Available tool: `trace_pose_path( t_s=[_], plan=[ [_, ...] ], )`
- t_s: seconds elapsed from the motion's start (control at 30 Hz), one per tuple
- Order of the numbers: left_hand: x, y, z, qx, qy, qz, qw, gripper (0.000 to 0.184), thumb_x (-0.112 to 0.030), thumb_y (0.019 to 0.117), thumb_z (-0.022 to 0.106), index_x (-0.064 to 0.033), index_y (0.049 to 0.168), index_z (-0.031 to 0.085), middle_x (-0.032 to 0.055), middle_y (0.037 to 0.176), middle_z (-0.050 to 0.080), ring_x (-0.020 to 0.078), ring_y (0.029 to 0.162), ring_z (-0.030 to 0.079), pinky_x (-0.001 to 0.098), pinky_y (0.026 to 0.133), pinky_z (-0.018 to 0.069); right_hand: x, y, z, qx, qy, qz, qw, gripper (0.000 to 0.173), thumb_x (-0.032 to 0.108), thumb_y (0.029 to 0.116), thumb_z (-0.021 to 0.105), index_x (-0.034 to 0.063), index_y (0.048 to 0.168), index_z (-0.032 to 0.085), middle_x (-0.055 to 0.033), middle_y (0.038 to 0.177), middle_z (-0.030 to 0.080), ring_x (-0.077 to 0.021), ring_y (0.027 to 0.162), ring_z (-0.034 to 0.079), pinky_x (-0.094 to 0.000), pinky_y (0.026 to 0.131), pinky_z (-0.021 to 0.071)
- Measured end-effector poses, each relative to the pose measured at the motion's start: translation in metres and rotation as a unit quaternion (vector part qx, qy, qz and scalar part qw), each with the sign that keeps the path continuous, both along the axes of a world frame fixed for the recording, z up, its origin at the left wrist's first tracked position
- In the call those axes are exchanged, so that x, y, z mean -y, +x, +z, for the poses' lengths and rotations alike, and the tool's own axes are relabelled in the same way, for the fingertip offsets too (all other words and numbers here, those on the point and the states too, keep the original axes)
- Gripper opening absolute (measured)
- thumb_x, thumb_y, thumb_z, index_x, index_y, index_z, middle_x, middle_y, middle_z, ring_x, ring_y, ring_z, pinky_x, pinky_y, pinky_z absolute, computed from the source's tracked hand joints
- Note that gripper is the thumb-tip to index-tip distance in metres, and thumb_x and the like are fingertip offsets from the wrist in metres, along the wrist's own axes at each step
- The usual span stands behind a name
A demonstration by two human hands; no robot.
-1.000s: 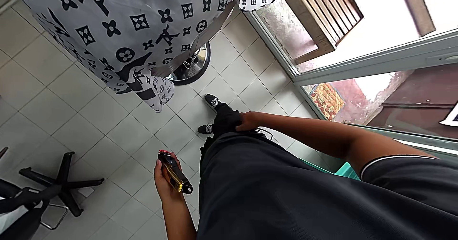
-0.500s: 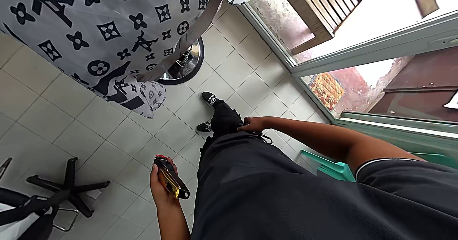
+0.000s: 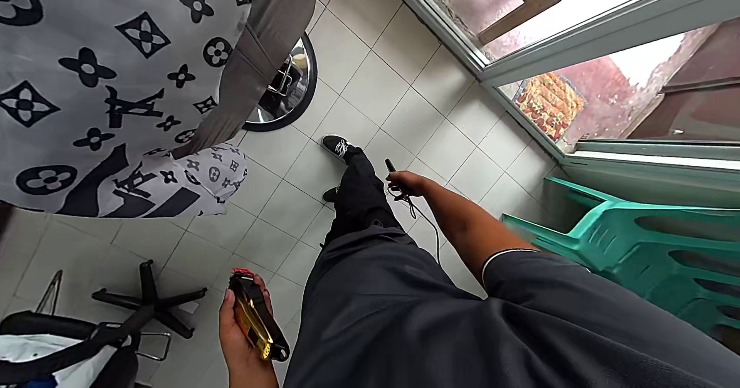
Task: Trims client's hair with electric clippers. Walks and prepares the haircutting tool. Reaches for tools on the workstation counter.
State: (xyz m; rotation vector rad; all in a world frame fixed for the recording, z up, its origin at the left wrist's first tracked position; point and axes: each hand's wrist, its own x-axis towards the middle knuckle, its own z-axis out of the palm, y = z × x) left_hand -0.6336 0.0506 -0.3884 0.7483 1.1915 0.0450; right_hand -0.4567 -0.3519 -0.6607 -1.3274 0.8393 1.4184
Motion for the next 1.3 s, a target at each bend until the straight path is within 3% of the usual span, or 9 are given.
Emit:
trace_pose_path(
  t_s=[0.1, 0.27, 0.43, 0.6, 0.73, 0.87, 1.07, 1.17, 1.3],
  plan=[
    [-0.001, 0.011, 0.01, -0.005, 0.008, -0.017, 1.0, 0.039, -0.031, 0.1121, 0.022, -0.0095, 0.125, 0.053, 0.0082, 0.106, 0.073, 0.0126, 0.09, 0.075, 0.0249, 0.063, 0.0637, -0.028, -0.021, -0.015, -0.006, 0.034, -0.015, 0.999, 0.049, 0.037, 0.0994, 0.058, 0.0067, 0.137, 0.051, -0.0174, 0.117, 0.063, -0.0295, 0.1, 0.065, -0.0515, 0.081, 0.0555],
    [-0.006, 0.013, 0.009, 0.008, 0.002, -0.029, 1.0, 0.04, -0.032, 0.1118, 0.023, -0.0091, 0.125, 0.053, 0.009, 0.107, 0.073, 0.0133, 0.089, 0.075, 0.0258, 0.063, 0.0637, -0.026, -0.01, 0.016, -0.007, 0.038, 0.039, 0.999, 0.052, 0.036, 0.1015, 0.055, 0.0076, 0.144, 0.045, -0.0206, 0.125, 0.061, -0.0325, 0.107, 0.062, -0.0538, 0.086, 0.0527],
    [-0.005, 0.012, 0.006, 0.01, -0.005, -0.02, 1.0, 0.04, -0.031, 0.1122, 0.023, -0.0092, 0.126, 0.053, 0.0095, 0.108, 0.072, 0.0149, 0.09, 0.075, 0.0267, 0.064, 0.0638, -0.018, -0.003, 0.032, 0.028, 0.0, 0.091, 0.995, 0.048, 0.031, 0.1007, 0.06, 0.0036, 0.138, 0.049, -0.0215, 0.115, 0.061, -0.0312, 0.094, 0.062, -0.0505, 0.078, 0.0531],
    [0.0, 0.009, -0.001, 0.005, -0.022, -0.015, 1.0, 0.038, -0.032, 0.112, 0.025, -0.0094, 0.123, 0.054, 0.0099, 0.109, 0.073, 0.0143, 0.093, 0.075, 0.0264, 0.065, 0.0639, -0.019, -0.019, 0.011, 0.001, 0.09, -0.02, 0.996, 0.052, 0.034, 0.097, 0.057, 0.013, 0.143, 0.046, -0.0167, 0.12, 0.064, -0.0269, 0.097, 0.065, -0.0434, 0.072, 0.0536],
    [0.003, 0.011, 0.0, 0.005, -0.018, -0.026, 0.999, 0.041, -0.03, 0.112, 0.021, -0.008, 0.12, 0.054, 0.01, 0.106, 0.073, 0.0139, 0.089, 0.075, 0.0255, 0.063, 0.0633, -0.036, -0.008, 0.021, 0.009, 0.087, 0.017, 0.996, 0.037, 0.034, 0.0997, 0.054, 0.0118, 0.129, 0.052, -0.0087, 0.094, 0.061, -0.0185, 0.075, 0.06, -0.0362, 0.062, 0.0501],
    [0.004, 0.012, 0.003, -0.007, -0.003, -0.019, 1.0, 0.04, -0.03, 0.1123, 0.021, -0.009, 0.12, 0.054, 0.0087, 0.106, 0.074, 0.0138, 0.089, 0.076, 0.0258, 0.062, 0.0635, -0.037, 0.0, 0.023, -0.008, 0.09, 0.057, 0.994, 0.049, 0.035, 0.1005, 0.054, 0.0106, 0.142, 0.046, -0.0182, 0.118, 0.064, -0.0298, 0.097, 0.065, -0.0496, 0.077, 0.0544],
    [0.003, 0.013, 0.007, 0.003, -0.011, -0.009, 1.0, 0.04, -0.032, 0.1123, 0.021, -0.01, 0.124, 0.053, 0.0091, 0.107, 0.073, 0.014, 0.091, 0.075, 0.0263, 0.064, 0.0637, -0.019, 0.001, 0.055, -0.055, 0.12, 0.092, 0.987, 0.043, 0.042, 0.102, 0.048, 0.0123, 0.133, 0.054, -0.0097, 0.104, 0.061, -0.0186, 0.084, 0.062, -0.0378, 0.071, 0.0529],
    [0.005, 0.018, 0.007, 0.011, -0.013, -0.009, 1.0, 0.04, -0.031, 0.1123, 0.022, -0.009, 0.122, 0.054, 0.0099, 0.108, 0.073, 0.0145, 0.091, 0.075, 0.0263, 0.063, 0.0638, -0.022, 0.004, 0.072, -0.054, 0.101, 0.107, 0.988, 0.043, 0.041, 0.1022, 0.049, 0.011, 0.132, 0.054, -0.0109, 0.103, 0.059, -0.0213, 0.083, 0.06, -0.0426, 0.072, 0.0522],
    [0.002, 0.023, 0.005, 0.007, -0.014, -0.016, 1.0, 0.041, -0.032, 0.1123, 0.022, -0.0083, 0.122, 0.055, 0.0105, 0.107, 0.073, 0.0145, 0.091, 0.075, 0.0265, 0.063, 0.0637, -0.044, 0.003, 0.097, 0.015, 0.048, 0.183, 0.982, 0.046, 0.035, 0.1022, 0.057, 0.0022, 0.134, 0.052, -0.0205, 0.106, 0.061, -0.0303, 0.081, 0.062, -0.0501, 0.07, 0.0548]
  ],
)
